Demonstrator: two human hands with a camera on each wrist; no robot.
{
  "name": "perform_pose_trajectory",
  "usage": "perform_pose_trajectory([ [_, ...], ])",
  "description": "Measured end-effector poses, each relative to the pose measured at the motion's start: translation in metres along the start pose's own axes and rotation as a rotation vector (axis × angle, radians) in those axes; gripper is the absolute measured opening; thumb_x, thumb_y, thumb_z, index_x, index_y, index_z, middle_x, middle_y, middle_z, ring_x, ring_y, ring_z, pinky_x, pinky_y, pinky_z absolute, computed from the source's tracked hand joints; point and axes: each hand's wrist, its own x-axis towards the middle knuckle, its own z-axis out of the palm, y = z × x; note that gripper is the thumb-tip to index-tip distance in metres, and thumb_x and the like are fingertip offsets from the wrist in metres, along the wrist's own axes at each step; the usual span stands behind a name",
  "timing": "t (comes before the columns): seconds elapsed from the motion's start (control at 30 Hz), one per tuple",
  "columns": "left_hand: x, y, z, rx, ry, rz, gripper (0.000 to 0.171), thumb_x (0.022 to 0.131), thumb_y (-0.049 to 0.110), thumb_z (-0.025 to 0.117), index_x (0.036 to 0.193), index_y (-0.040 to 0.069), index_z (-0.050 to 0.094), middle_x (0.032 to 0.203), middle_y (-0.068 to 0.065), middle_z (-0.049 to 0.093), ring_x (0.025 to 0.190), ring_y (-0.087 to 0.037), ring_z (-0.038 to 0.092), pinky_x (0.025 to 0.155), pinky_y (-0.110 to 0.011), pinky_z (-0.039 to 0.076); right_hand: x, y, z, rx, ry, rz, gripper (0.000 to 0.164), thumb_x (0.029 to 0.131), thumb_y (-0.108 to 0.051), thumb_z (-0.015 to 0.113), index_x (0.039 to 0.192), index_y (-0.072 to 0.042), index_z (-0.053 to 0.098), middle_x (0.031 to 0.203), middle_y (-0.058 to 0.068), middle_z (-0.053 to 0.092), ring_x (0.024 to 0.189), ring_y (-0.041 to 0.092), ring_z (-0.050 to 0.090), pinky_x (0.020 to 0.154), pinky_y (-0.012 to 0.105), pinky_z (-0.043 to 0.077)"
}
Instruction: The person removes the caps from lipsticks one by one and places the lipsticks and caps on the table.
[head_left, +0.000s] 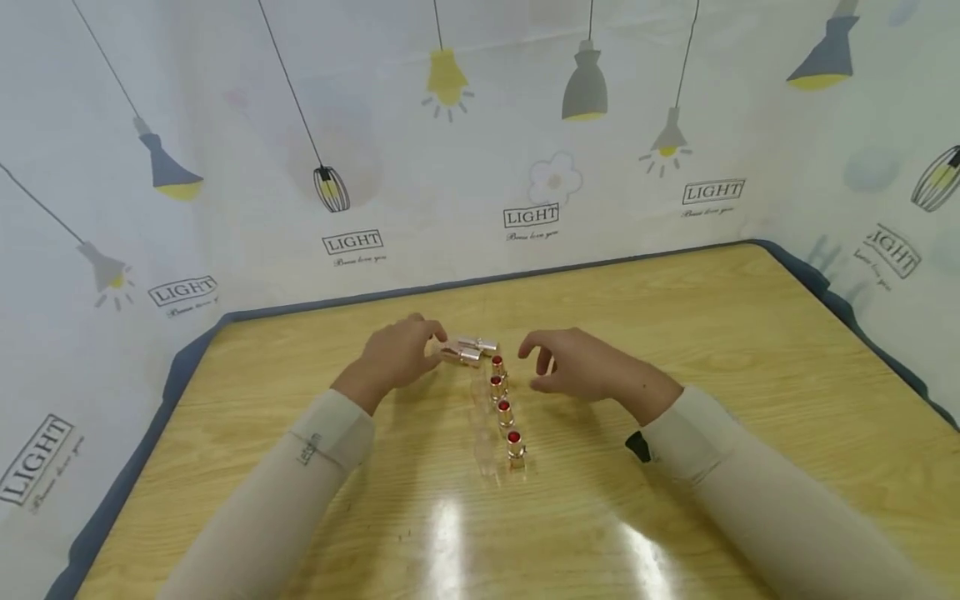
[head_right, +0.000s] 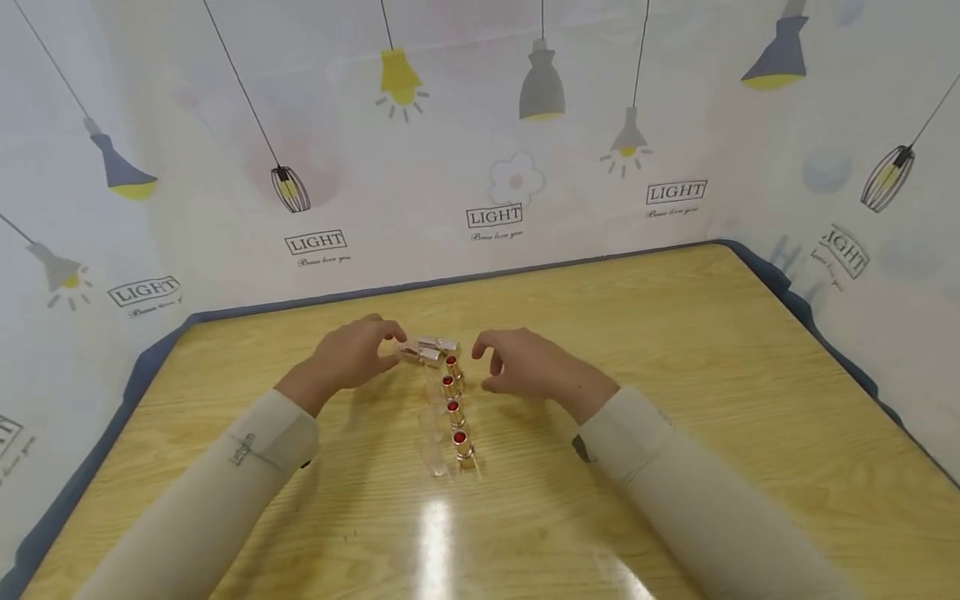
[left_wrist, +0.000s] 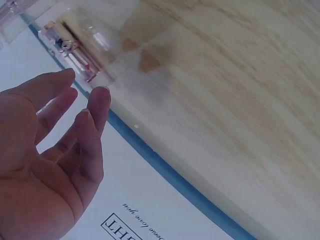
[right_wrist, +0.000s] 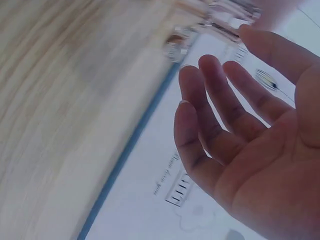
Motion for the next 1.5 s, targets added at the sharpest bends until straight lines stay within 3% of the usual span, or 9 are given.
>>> perform_pose_trajectory([
  [0.27, 0.005, 0.0, 0.001, 0.036, -0.025, -0.014, 0.031, 0.095, 0.024, 0.066, 0.125, 0.016, 0.065, 0.123, -0.01, 0.063, 0.086, -0.023, 0.063, 0.073, -0.041, 0.056, -0.024, -0.007, 0.002, 0.043, 0.101, -0.032, 0.036, 0.094, -0.024, 0.071, 0.127, -0.014, 0.06, 0.103, 0.004, 0.069, 0.089, 0.019, 0.066, 0.077, 0.034, 0.054],
  [0.47, 0.005, -0.001, 0.003, 0.025, -0.023, -0.017, 0.024, 0.092, 0.021, 0.069, 0.116, 0.014, 0.068, 0.114, -0.005, 0.071, 0.095, -0.023, 0.067, 0.078, -0.043, 0.056, -0.029, -0.014, 0.0, 0.035, 0.114, -0.029, 0.035, 0.095, -0.024, 0.07, 0.127, -0.013, 0.061, 0.103, 0.004, 0.069, 0.086, 0.017, 0.066, 0.076, 0.033, 0.055],
  [0.77, -0.002, -0.004, 0.01, 0.052, -0.044, -0.016, 0.015, 0.095, 0.027, 0.069, 0.108, 0.022, 0.073, 0.106, 0.0, 0.073, 0.092, -0.02, 0.067, 0.075, -0.044, 0.055, -0.032, -0.016, 0.003, 0.006, 0.117, -0.035, 0.034, 0.096, -0.025, 0.069, 0.126, -0.013, 0.062, 0.102, 0.003, 0.07, 0.087, 0.016, 0.067, 0.076, 0.033, 0.056],
  [1.0, -0.019, -0.015, 0.005, 0.074, 0.03, -0.03, 0.017, 0.094, 0.031, 0.071, 0.108, 0.021, 0.072, 0.11, -0.002, 0.072, 0.094, -0.02, 0.068, 0.074, -0.041, 0.056, -0.038, -0.021, 0.002, -0.016, 0.188, -0.046, 0.03, 0.095, -0.026, 0.069, 0.122, -0.012, 0.065, 0.101, 0.001, 0.07, 0.089, 0.017, 0.067, 0.076, 0.035, 0.055],
  [1.13, -0.036, -0.018, -0.003, 0.057, 0.096, -0.016, 0.02, 0.095, 0.033, 0.07, 0.11, 0.021, 0.072, 0.108, -0.002, 0.072, 0.088, -0.019, 0.068, 0.064, -0.035, 0.053, -0.045, -0.031, 0.002, -0.038, 0.262, -0.085, 0.027, 0.095, -0.026, 0.069, 0.12, -0.014, 0.067, 0.102, -0.002, 0.07, 0.094, 0.017, 0.066, 0.081, 0.037, 0.054],
  [1.23, -0.053, -0.01, -0.017, 0.059, 0.183, 0.008, 0.022, 0.094, 0.035, 0.071, 0.111, 0.02, 0.072, 0.107, -0.004, 0.072, 0.073, -0.018, 0.065, 0.052, -0.03, 0.046, -0.053, -0.04, 0.003, -0.064, 0.346, -0.142, 0.026, 0.094, -0.024, 0.071, 0.118, -0.015, 0.068, 0.107, -0.003, 0.07, 0.096, 0.017, 0.065, 0.083, 0.037, 0.054],
  [1.37, -0.077, 0.009, -0.035, 0.078, 0.311, 0.051, 0.023, 0.092, 0.036, 0.073, 0.11, 0.021, 0.072, 0.104, -0.003, 0.071, 0.05, -0.013, 0.052, 0.041, -0.027, 0.035, -0.062, -0.054, 0.007, -0.096, 0.476, -0.272, 0.031, 0.09, -0.021, 0.075, 0.12, -0.014, 0.068, 0.113, -0.001, 0.067, 0.097, 0.016, 0.063, 0.08, 0.034, 0.054],
  [1.5, -0.093, 0.03, -0.039, 0.087, 0.39, 0.123, 0.022, 0.091, 0.037, 0.073, 0.108, 0.022, 0.072, 0.098, 0.0, 0.069, 0.048, -0.009, 0.047, 0.04, -0.025, 0.031, -0.065, -0.061, 0.013, -0.136, 0.609, -0.345, 0.037, 0.088, -0.019, 0.078, 0.123, -0.013, 0.067, 0.115, 0.002, 0.064, 0.099, 0.018, 0.064, 0.08, 0.033, 0.056],
])
